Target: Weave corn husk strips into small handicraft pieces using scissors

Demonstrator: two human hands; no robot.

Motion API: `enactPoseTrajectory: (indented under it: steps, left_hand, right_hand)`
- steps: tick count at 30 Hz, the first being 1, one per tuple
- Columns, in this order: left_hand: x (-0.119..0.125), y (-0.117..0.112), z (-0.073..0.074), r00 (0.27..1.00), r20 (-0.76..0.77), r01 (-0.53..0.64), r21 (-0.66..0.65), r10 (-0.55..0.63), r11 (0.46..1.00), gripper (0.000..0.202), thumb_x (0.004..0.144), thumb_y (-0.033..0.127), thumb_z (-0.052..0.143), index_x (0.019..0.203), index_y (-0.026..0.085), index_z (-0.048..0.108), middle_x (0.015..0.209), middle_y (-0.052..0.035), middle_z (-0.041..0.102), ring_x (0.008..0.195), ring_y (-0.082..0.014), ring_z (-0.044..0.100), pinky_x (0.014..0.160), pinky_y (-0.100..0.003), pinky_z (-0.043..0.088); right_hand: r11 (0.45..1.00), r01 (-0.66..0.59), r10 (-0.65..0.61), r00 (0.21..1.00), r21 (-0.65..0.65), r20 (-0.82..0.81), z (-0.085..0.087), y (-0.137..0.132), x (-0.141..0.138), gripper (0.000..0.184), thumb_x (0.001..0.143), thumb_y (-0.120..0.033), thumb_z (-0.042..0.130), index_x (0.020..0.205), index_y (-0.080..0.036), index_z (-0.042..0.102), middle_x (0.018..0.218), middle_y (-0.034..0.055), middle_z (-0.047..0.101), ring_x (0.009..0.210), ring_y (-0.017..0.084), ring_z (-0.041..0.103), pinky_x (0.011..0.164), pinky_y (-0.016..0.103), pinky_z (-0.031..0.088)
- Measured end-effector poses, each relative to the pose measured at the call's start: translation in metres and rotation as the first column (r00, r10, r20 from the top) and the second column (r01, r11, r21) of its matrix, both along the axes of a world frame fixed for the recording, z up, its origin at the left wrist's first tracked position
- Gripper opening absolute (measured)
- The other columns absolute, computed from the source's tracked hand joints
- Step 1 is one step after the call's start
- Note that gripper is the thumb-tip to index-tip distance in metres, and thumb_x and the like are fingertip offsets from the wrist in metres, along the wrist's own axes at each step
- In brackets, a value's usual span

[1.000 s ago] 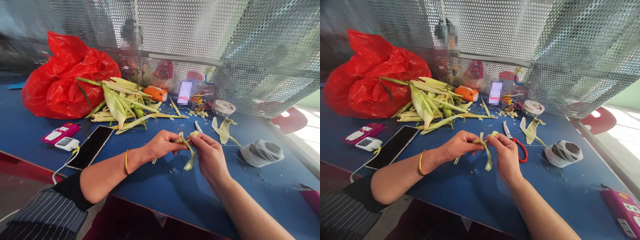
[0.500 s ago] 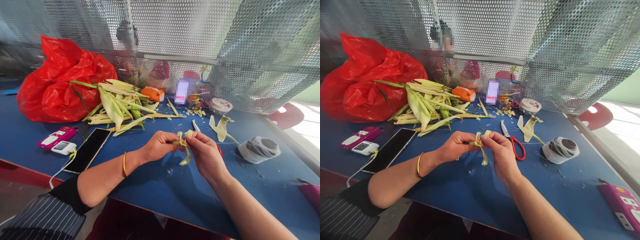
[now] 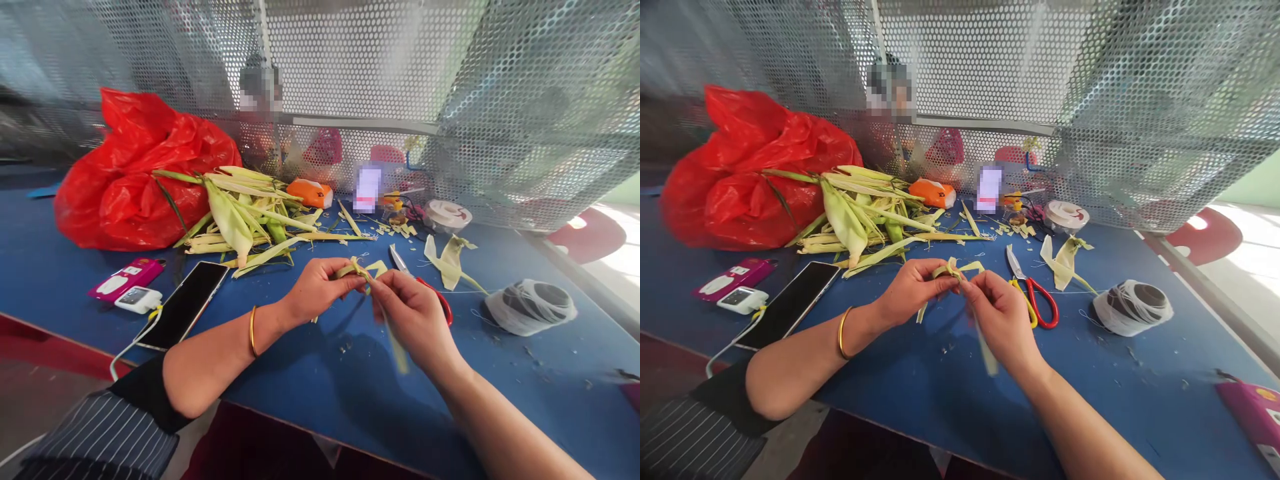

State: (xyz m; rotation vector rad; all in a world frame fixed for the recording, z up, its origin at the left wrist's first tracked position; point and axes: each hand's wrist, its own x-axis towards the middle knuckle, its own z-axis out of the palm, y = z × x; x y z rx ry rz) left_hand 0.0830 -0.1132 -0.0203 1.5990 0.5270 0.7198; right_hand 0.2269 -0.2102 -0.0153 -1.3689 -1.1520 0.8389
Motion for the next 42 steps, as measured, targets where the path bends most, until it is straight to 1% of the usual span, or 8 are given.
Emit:
enactPoseTrajectory:
  steps: [9, 18, 23, 26, 31, 35, 39, 42]
  left_hand:
    - [0.001, -0.003, 0.003, 0.999, 0.017, -0.033, -0.143, 0.036, 0.989, 0.027, 0.075, 0.041, 0.072, 0.071, 0.014, 0.068, 0.062, 0.0017, 0.059, 0.053, -0.006, 0.038, 0.052, -0.022, 0.028]
    - [0.002, -0.003, -0.001, 0.997, 0.069, -0.01, -0.266, 0.029, 0.964, 0.025, 0.073, 0.04, 0.074, 0.072, 0.015, 0.069, 0.067, 0.0003, 0.063, 0.051, -0.0055, 0.036, 0.05, -0.024, 0.025]
    - [0.002, -0.003, -0.001, 0.996, 0.08, -0.013, -0.272, 0.036, 0.962, 0.025, 0.072, 0.038, 0.075, 0.072, 0.014, 0.068, 0.057, 0.005, 0.048, 0.051, -0.0055, 0.032, 0.05, -0.025, 0.02]
    - [0.002, -0.003, 0.001, 0.995, 0.089, -0.018, -0.266, 0.043, 0.964, 0.024, 0.071, 0.037, 0.076, 0.073, 0.014, 0.067, 0.055, 0.0071, 0.039, 0.052, -0.0057, 0.031, 0.05, -0.024, 0.019]
    - [-0.001, -0.003, 0.004, 0.996, 0.068, -0.029, -0.294, 0.051, 0.955, 0.032, 0.079, 0.044, 0.066, 0.09, 0.014, 0.071, 0.058, 0.0042, 0.047, 0.053, -0.0076, 0.038, 0.05, -0.024, 0.023]
    - [0.001, -0.003, 0.003, 0.998, 0.051, -0.01, -0.338, 0.03, 0.941, 0.039, 0.08, 0.053, 0.064, 0.083, 0.014, 0.07, 0.06, 0.0009, 0.055, 0.055, -0.0092, 0.047, 0.05, -0.023, 0.032]
    - [0.005, -0.006, -0.001, 0.991, 0.117, -0.018, -0.373, 0.066, 0.928, 0.033, 0.074, 0.046, 0.074, 0.086, 0.015, 0.072, 0.069, -0.0012, 0.063, 0.063, -0.0109, 0.056, 0.059, -0.024, 0.042]
    - [0.008, -0.01, -0.004, 0.981, 0.177, 0.003, -0.419, 0.079, 0.908, 0.03, 0.072, 0.04, 0.078, 0.09, 0.016, 0.075, 0.085, -0.0046, 0.068, 0.074, -0.0127, 0.061, 0.065, -0.025, 0.046]
  right_hand:
    - [0.994, 0.012, -0.025, 0.993, 0.109, 0.116, 0.002, -0.005, -0.001, 0.032, 0.088, -0.041, 0.06, 0.065, -0.021, 0.053, 0.048, -0.005, 0.048, 0.044, 0.009, 0.042, 0.045, 0.024, 0.032]
    - [0.996, 0.004, 0.0, 0.999, 0.088, -0.041, -0.001, -0.003, 0.001, 0.032, 0.088, -0.041, 0.062, 0.064, -0.021, 0.053, 0.047, -0.0052, 0.049, 0.044, 0.009, 0.041, 0.046, 0.024, 0.03]
    - [0.996, 0.005, 0.001, 0.998, 0.086, -0.068, -0.001, -0.003, 0.0, 0.032, 0.088, -0.041, 0.062, 0.064, -0.021, 0.053, 0.047, -0.0054, 0.049, 0.045, 0.009, 0.041, 0.048, 0.025, 0.031]
    - [0.994, 0.045, -0.049, 0.998, 0.099, 0.041, -0.001, -0.002, -0.001, 0.032, 0.088, -0.041, 0.061, 0.065, -0.021, 0.054, 0.05, -0.0042, 0.051, 0.048, 0.01, 0.044, 0.051, 0.025, 0.034]
    - [0.981, 0.103, -0.149, 0.943, 0.164, 0.299, -0.003, -0.003, 0.002, 0.027, 0.089, -0.036, 0.059, 0.067, -0.021, 0.056, 0.056, -0.0039, 0.05, 0.052, 0.011, 0.043, 0.053, 0.026, 0.033]
    - [0.952, 0.143, -0.272, 0.805, 0.272, 0.527, -0.006, -0.003, 0.007, 0.017, 0.089, -0.032, 0.059, 0.076, -0.023, 0.062, 0.069, -0.0008, 0.058, 0.061, 0.014, 0.051, 0.059, 0.028, 0.036]
    - [0.848, 0.196, -0.486, 0.658, 0.493, 0.575, -0.008, -0.003, 0.007, 0.006, 0.086, -0.029, 0.063, 0.087, -0.024, 0.067, 0.087, 0.0057, 0.065, 0.083, 0.022, 0.06, 0.074, 0.034, 0.041]
    - [0.881, 0.094, -0.392, 0.695, 0.465, 0.603, -0.01, -0.004, 0.0, 0.011, 0.089, -0.027, 0.062, 0.079, -0.025, 0.066, 0.077, 0.0027, 0.066, 0.072, 0.019, 0.059, 0.071, 0.034, 0.04]
